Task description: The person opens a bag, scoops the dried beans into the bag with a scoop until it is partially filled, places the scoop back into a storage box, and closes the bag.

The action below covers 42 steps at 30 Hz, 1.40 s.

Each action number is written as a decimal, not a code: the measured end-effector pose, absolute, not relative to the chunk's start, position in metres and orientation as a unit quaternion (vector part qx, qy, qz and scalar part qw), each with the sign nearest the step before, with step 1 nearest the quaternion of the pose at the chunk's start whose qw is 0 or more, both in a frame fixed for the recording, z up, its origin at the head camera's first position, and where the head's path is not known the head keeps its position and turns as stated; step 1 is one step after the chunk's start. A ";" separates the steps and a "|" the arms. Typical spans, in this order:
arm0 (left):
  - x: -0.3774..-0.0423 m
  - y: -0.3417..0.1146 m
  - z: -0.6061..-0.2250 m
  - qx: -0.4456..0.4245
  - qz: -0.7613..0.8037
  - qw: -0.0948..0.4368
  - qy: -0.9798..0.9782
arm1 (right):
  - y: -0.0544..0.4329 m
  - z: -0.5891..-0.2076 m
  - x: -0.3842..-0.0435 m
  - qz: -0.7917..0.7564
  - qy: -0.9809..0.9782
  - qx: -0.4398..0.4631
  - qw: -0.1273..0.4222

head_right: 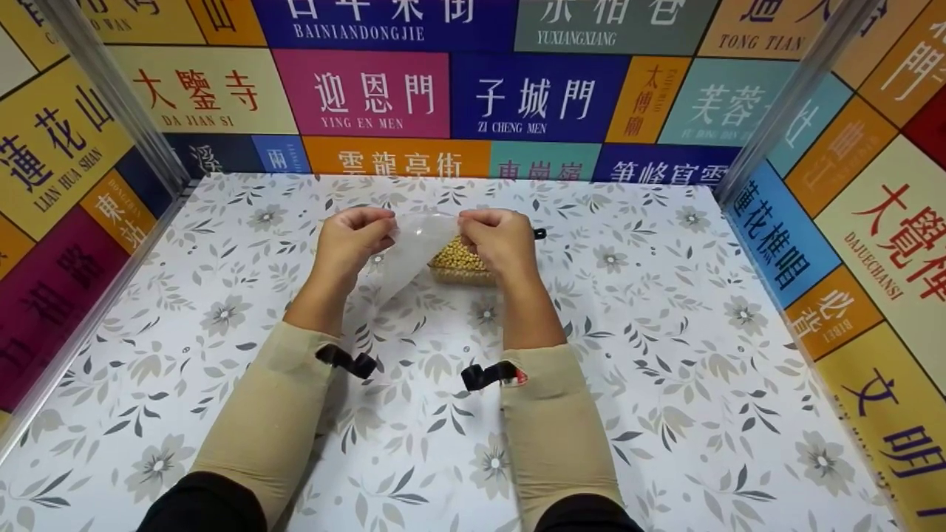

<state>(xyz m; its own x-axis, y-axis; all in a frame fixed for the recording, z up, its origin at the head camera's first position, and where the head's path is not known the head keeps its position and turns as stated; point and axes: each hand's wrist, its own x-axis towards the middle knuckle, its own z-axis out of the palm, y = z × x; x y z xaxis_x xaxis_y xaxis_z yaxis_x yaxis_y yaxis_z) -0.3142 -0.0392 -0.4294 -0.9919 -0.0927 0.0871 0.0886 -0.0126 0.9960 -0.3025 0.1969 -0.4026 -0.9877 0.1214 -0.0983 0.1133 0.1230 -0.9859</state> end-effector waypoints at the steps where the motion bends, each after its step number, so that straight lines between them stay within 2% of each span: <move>1: -0.314 -0.039 -0.429 0.000 -0.712 0.060 -0.700 | 0.196 -0.403 -0.302 0.660 -0.747 -0.074 0.005; 11: -0.309 -0.031 -0.430 -0.061 -0.720 0.038 -0.691 | 0.187 -0.404 -0.299 0.667 -0.743 -0.037 0.038; 25: -0.306 -0.028 -0.432 -0.194 -0.680 0.071 -0.704 | 0.184 -0.402 -0.300 0.697 -0.712 -0.074 0.046; 31: -0.308 -0.027 -0.435 -0.215 -0.674 0.051 -0.705 | 0.184 -0.401 -0.298 0.708 -0.702 -0.063 0.049; 42: -0.309 -0.027 -0.438 -0.217 -0.670 0.055 -0.708 | 0.183 -0.403 -0.299 0.714 -0.696 -0.055 0.048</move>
